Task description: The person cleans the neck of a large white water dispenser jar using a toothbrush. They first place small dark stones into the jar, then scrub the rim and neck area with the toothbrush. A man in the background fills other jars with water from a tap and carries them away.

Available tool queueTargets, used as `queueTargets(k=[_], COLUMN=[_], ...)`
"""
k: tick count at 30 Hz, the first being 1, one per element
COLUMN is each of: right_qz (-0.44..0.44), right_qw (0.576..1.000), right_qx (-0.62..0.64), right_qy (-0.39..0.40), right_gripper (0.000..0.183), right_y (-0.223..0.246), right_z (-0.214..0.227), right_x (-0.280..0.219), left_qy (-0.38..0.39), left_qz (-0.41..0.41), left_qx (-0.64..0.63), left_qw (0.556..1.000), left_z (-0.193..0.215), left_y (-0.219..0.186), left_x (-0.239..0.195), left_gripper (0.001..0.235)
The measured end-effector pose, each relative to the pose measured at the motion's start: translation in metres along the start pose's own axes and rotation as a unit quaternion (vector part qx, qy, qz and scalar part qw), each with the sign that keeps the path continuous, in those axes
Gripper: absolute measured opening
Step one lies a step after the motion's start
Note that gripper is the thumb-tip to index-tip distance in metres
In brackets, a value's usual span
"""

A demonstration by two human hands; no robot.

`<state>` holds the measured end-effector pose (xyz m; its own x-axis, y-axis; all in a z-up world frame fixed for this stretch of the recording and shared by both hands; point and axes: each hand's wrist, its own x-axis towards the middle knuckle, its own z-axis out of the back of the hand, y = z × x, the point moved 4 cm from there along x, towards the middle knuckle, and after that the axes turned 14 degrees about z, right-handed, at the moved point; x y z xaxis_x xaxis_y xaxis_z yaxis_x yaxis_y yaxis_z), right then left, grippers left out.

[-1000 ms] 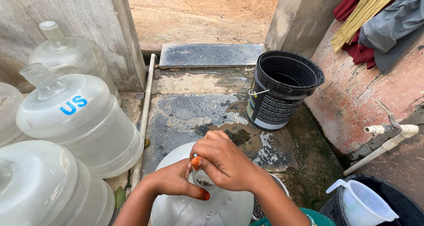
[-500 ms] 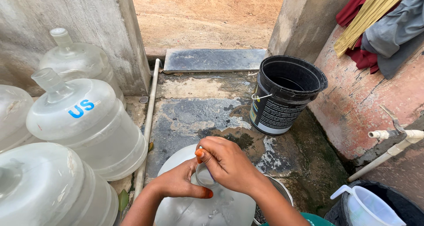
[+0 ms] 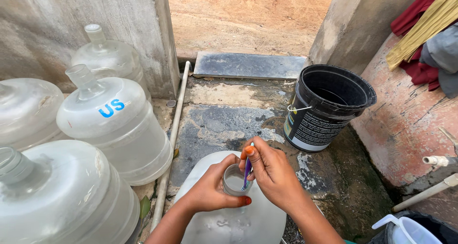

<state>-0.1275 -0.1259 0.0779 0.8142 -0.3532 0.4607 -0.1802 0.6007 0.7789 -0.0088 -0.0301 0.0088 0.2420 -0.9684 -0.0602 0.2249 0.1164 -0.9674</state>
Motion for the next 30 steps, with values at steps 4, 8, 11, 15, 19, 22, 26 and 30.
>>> queueTargets(k=[4, 8, 11, 15, 19, 22, 26, 30], right_qz=[-0.031, -0.036, -0.039, -0.012, -0.001, 0.044, -0.001, 0.077], right_qw=[0.999, 0.999, 0.998, 0.992, 0.989, 0.982, 0.994, 0.979], right_qx=[0.009, 0.034, 0.039, -0.121, -0.146, -0.181, -0.039, -0.009], right_qy=[-0.044, -0.022, 0.019, 0.024, 0.002, -0.006, -0.097, -0.189], right_gripper=[0.037, 0.037, 0.036, 0.033, 0.032, 0.036, 0.036, 0.035], right_y=[-0.004, -0.007, -0.01, -0.015, -0.024, -0.021, -0.002, 0.034], right_z=[-0.003, -0.013, -0.018, -0.015, -0.015, -0.01, 0.019, 0.055], right_x=[-0.003, -0.005, -0.006, -0.005, -0.003, 0.002, 0.005, -0.016], left_qy=[0.094, 0.115, 0.14, 0.142, 0.137, 0.142, 0.173, 0.183], left_qz=[-0.018, 0.041, 0.11, 0.077, 0.058, 0.053, 0.052, 0.064], left_qx=[-0.038, 0.0, -0.044, -0.037, -0.051, -0.052, -0.071, -0.073], left_qw=[0.995, 0.993, 0.983, 0.986, 0.988, 0.987, 0.981, 0.978], left_z=[0.002, -0.001, 0.001, -0.002, -0.003, -0.003, -0.006, -0.006], left_y=[0.006, 0.02, 0.032, 0.034, 0.035, 0.035, 0.033, 0.035], left_x=[0.001, 0.013, 0.022, 0.03, 0.033, 0.031, 0.029, 0.032], left_gripper=[0.07, 0.071, 0.078, 0.078, 0.087, 0.086, 0.071, 0.066])
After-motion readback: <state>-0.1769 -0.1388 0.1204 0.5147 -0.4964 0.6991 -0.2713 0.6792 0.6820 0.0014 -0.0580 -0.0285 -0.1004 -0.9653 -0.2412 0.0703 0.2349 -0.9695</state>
